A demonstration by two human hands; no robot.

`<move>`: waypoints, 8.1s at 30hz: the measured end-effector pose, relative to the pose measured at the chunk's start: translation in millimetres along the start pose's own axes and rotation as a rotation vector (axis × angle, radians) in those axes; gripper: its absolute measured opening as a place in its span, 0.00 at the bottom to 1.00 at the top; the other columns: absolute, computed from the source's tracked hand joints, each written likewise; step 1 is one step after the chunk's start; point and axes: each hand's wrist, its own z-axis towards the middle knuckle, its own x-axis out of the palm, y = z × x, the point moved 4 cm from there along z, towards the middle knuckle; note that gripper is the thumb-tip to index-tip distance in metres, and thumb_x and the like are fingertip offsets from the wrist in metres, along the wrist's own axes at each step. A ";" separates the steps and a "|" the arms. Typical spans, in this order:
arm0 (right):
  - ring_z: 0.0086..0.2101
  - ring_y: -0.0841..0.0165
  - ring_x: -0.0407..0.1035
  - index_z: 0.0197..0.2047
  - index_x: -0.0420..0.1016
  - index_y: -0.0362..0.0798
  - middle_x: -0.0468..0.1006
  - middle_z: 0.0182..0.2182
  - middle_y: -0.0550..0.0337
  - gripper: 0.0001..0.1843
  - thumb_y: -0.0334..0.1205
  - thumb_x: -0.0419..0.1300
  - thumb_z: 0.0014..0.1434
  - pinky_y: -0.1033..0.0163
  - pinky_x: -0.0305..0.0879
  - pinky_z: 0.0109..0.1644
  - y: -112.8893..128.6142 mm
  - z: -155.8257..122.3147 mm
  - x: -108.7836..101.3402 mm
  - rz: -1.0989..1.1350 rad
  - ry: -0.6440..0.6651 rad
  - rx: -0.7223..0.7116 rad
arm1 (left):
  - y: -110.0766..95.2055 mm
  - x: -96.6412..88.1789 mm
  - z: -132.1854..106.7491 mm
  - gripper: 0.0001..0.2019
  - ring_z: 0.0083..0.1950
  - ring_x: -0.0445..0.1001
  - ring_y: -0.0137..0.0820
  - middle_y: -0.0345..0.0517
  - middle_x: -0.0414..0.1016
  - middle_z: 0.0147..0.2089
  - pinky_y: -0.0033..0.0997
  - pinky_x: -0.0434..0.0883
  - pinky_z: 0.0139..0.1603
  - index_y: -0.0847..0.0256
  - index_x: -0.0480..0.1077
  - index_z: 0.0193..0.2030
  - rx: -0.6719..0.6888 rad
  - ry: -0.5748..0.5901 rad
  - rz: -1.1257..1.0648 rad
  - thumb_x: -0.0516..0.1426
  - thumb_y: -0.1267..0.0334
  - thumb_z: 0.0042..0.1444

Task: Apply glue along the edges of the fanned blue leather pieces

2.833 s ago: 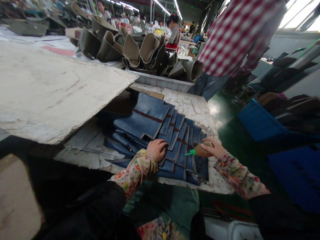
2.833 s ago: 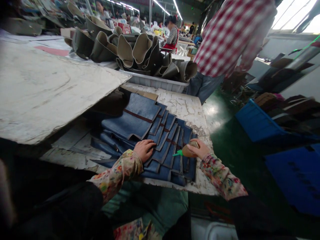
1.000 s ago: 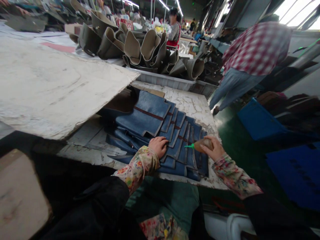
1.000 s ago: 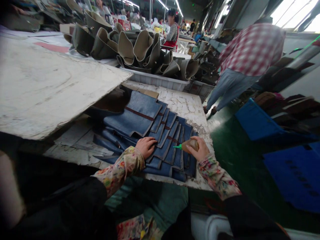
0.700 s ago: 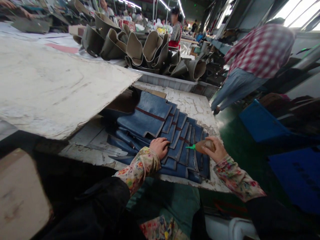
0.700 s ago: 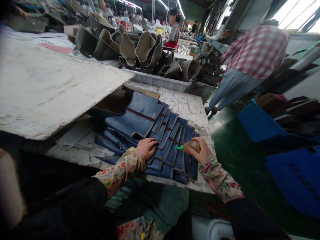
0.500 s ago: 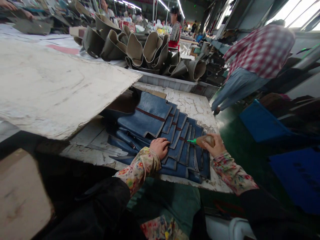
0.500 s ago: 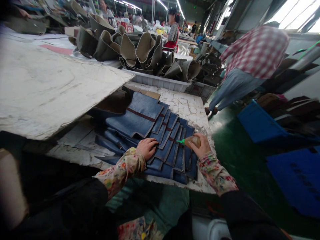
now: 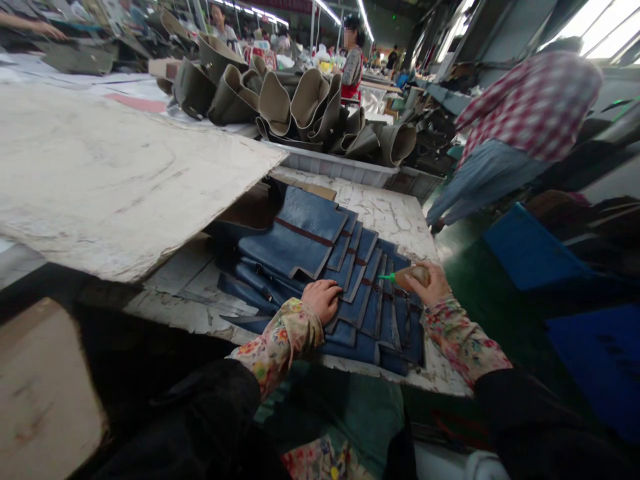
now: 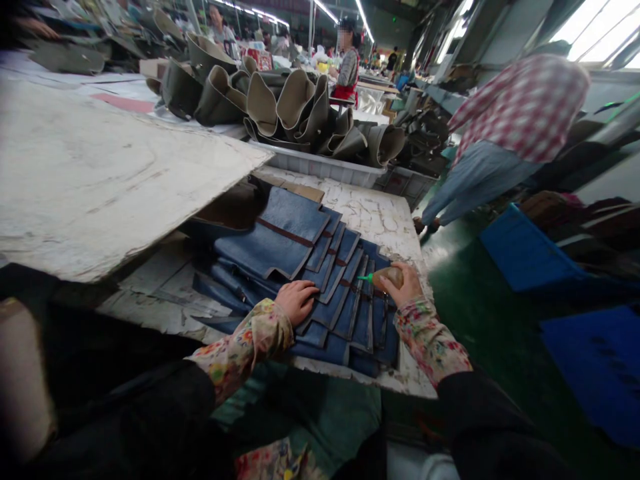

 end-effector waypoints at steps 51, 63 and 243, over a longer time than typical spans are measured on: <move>0.42 0.61 0.66 0.41 0.70 0.46 0.72 0.40 0.53 0.30 0.58 0.60 0.39 0.54 0.61 0.52 -1.5 48.2 16.7 0.105 0.194 0.473 | 9.8 -1.9 0.3 0.16 0.56 0.65 0.36 0.42 0.70 0.55 0.43 0.62 0.56 0.54 0.70 0.50 -0.002 -0.007 -0.032 0.51 0.63 0.56; 0.42 0.59 0.65 0.40 0.69 0.45 0.71 0.40 0.50 0.33 0.62 0.58 0.37 0.53 0.61 0.52 4.0 39.5 14.7 0.122 0.108 0.398 | 7.2 -2.8 -2.0 0.15 0.56 0.65 0.36 0.42 0.70 0.55 0.43 0.62 0.55 0.54 0.70 0.50 -0.006 -0.012 -0.026 0.51 0.63 0.56; 0.40 0.60 0.66 0.39 0.68 0.46 0.72 0.38 0.53 0.35 0.63 0.60 0.33 0.51 0.61 0.51 0.1 82.2 44.9 0.277 0.042 0.435 | 14.8 -8.3 7.7 0.15 0.56 0.65 0.36 0.43 0.70 0.54 0.44 0.61 0.54 0.54 0.69 0.50 0.002 0.001 -0.080 0.50 0.64 0.56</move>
